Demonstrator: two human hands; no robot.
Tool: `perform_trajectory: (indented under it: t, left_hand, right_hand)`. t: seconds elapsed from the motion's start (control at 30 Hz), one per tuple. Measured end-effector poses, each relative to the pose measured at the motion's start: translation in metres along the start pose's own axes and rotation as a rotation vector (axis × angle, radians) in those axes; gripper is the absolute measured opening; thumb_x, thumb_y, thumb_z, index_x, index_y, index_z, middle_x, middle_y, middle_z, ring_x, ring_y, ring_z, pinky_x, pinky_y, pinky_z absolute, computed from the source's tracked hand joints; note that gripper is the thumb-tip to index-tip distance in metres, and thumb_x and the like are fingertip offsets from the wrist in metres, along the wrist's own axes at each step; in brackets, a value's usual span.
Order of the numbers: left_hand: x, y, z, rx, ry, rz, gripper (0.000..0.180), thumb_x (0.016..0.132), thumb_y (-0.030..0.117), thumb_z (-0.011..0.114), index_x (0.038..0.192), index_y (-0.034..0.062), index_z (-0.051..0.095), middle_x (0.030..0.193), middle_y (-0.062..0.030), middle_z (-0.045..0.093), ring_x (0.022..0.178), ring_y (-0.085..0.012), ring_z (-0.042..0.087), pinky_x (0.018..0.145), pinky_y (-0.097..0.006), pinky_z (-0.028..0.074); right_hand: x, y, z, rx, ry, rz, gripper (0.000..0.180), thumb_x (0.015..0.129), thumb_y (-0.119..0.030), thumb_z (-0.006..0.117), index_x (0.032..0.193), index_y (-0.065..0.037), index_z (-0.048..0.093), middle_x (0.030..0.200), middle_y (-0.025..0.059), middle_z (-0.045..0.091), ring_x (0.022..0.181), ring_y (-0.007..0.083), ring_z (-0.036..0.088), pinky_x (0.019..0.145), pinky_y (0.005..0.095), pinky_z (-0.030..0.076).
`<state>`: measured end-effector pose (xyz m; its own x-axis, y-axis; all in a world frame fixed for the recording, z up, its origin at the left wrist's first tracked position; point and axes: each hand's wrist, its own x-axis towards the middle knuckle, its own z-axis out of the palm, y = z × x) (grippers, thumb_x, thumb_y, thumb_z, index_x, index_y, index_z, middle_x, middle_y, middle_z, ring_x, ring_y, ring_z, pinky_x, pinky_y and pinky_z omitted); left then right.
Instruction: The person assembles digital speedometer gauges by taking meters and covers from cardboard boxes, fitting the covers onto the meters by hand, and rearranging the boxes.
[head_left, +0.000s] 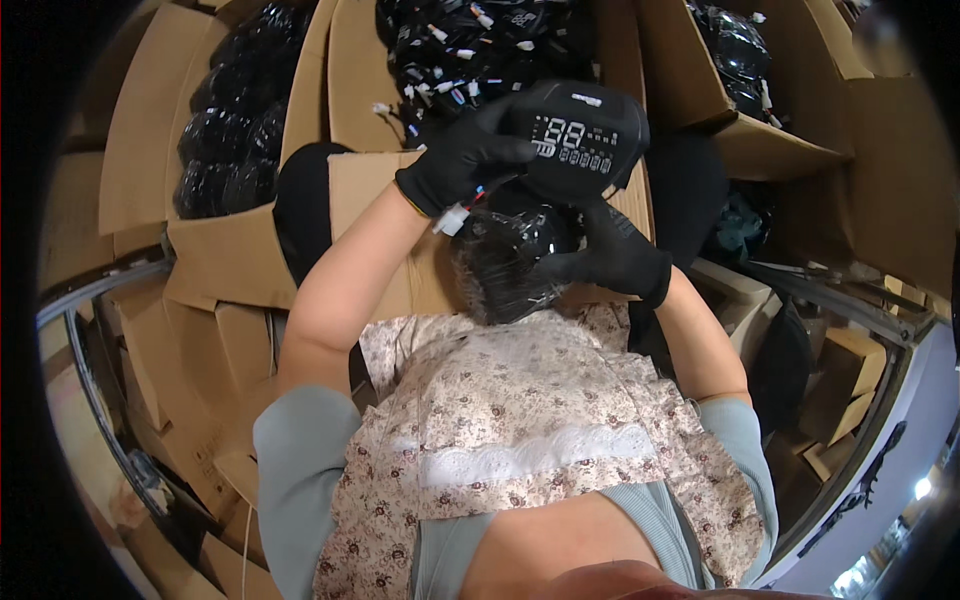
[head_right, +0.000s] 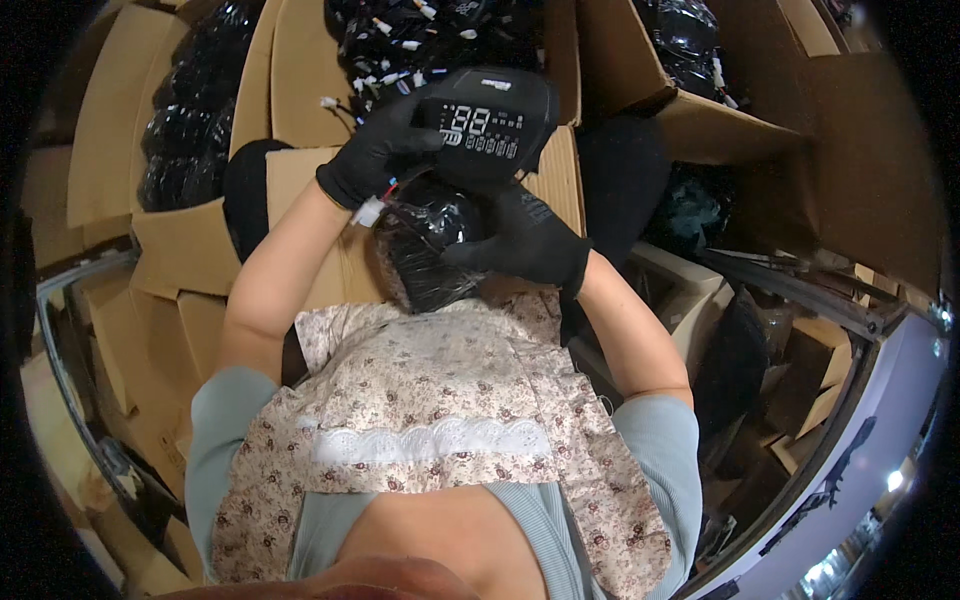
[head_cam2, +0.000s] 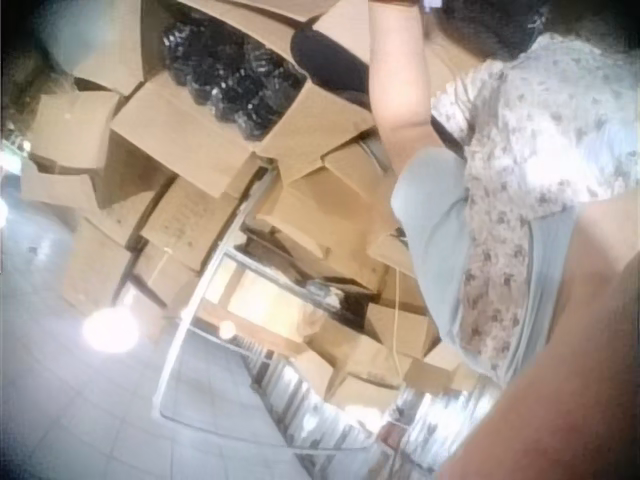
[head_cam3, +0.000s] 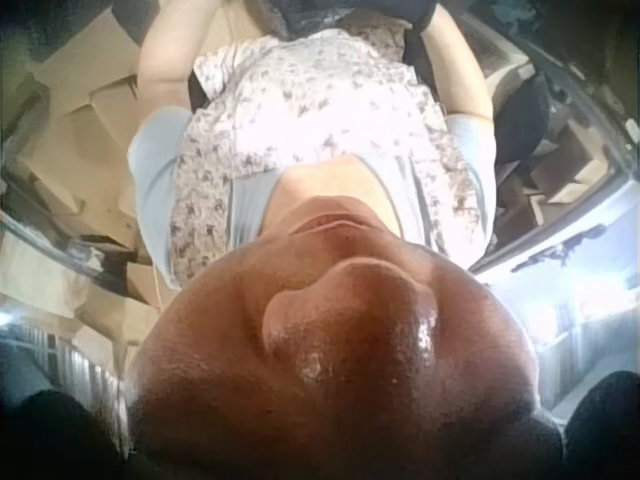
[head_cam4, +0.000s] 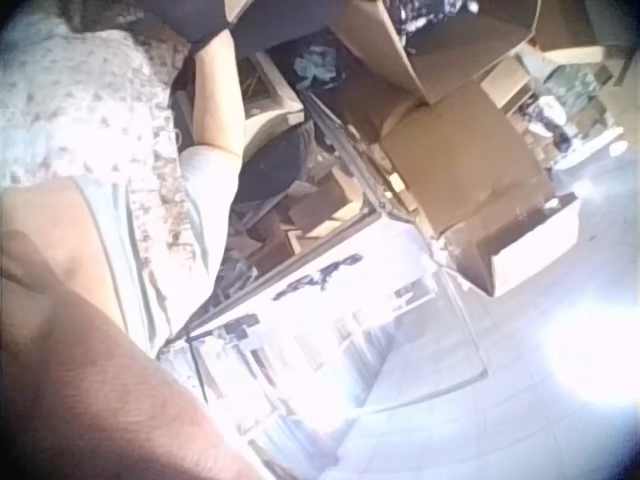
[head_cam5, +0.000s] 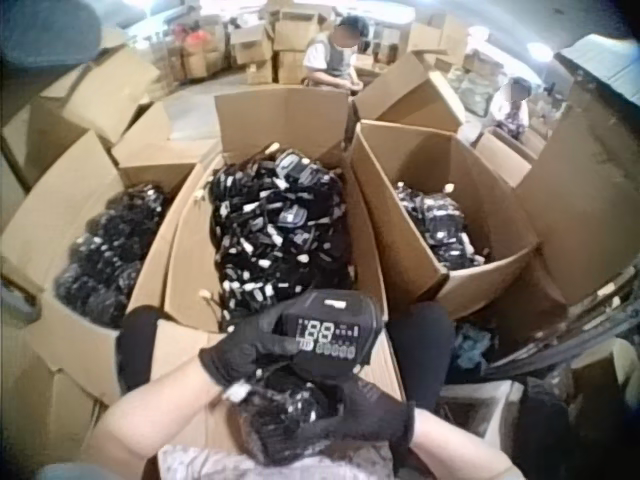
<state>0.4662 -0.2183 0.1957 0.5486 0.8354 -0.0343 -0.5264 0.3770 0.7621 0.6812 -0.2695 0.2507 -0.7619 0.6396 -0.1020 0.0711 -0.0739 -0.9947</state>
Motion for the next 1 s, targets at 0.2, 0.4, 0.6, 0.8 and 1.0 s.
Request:
perform_trajectory:
  t: [0.2, 0.4, 0.6, 0.8, 1.0]
  left_hand:
    - [-0.022, 0.015, -0.011, -0.065, 0.05, 0.039, 0.053, 0.091, 0.027, 0.061, 0.137, 0.0037, 0.046, 0.133, -0.0092, 0.055, 0.118, -0.0221, 0.055, 0.104, -0.038, 0.043]
    - [-0.014, 0.025, -0.059, -0.469, 0.058, 0.244, 0.038, 0.097, 0.018, 0.046, 0.131, 0.0003, 0.05, 0.13, -0.017, 0.056, 0.121, -0.0304, 0.053, 0.107, -0.047, 0.04]
    - [-0.012, 0.016, -0.033, 0.362, 0.514, 0.433, 0.025, 0.087, 0.015, 0.068, 0.109, 0.0025, 0.063, 0.099, -0.002, 0.067, 0.093, -0.0097, 0.061, 0.087, -0.027, 0.049]
    - [-0.012, 0.022, 0.002, 0.507, 0.64, 0.388, 0.028, 0.088, 0.017, 0.069, 0.11, 0.0021, 0.062, 0.096, -0.0013, 0.064, 0.089, -0.0082, 0.058, 0.083, -0.026, 0.048]
    - [-0.025, 0.035, 0.024, 0.453, 0.534, 0.367, 0.041, 0.086, 0.006, 0.058, 0.126, 0.0007, 0.052, 0.116, -0.0061, 0.06, 0.106, -0.0129, 0.055, 0.093, -0.029, 0.045]
  right_hand:
    - [-0.004, 0.007, 0.0, -0.442, 0.051, -0.04, 0.083, 0.072, -0.013, 0.082, 0.141, -0.003, 0.036, 0.13, 0.0138, 0.051, 0.117, 0.0228, 0.052, 0.1, 0.0359, 0.044]
    - [-0.008, 0.007, -0.014, 0.071, 0.176, 0.317, 0.084, 0.074, -0.025, 0.081, 0.142, -0.005, 0.035, 0.13, 0.0148, 0.048, 0.117, 0.0205, 0.048, 0.097, 0.0371, 0.041]
    - [-0.017, 0.026, -0.047, 0.356, 0.334, 0.108, 0.087, 0.078, -0.031, 0.074, 0.146, -0.006, 0.027, 0.135, 0.0131, 0.044, 0.118, 0.0217, 0.048, 0.102, 0.0363, 0.04]
    - [0.033, -0.002, -0.04, -0.445, 0.686, -0.302, 0.105, 0.058, -0.017, 0.087, 0.144, -0.005, 0.029, 0.142, 0.0162, 0.035, 0.129, 0.0287, 0.04, 0.107, 0.0409, 0.037]
    - [0.084, -0.005, -0.021, -0.988, 0.707, -0.53, 0.1, 0.057, -0.024, 0.09, 0.142, -0.012, 0.038, 0.144, 0.024, 0.023, 0.132, 0.0419, 0.033, 0.108, 0.0474, 0.035]
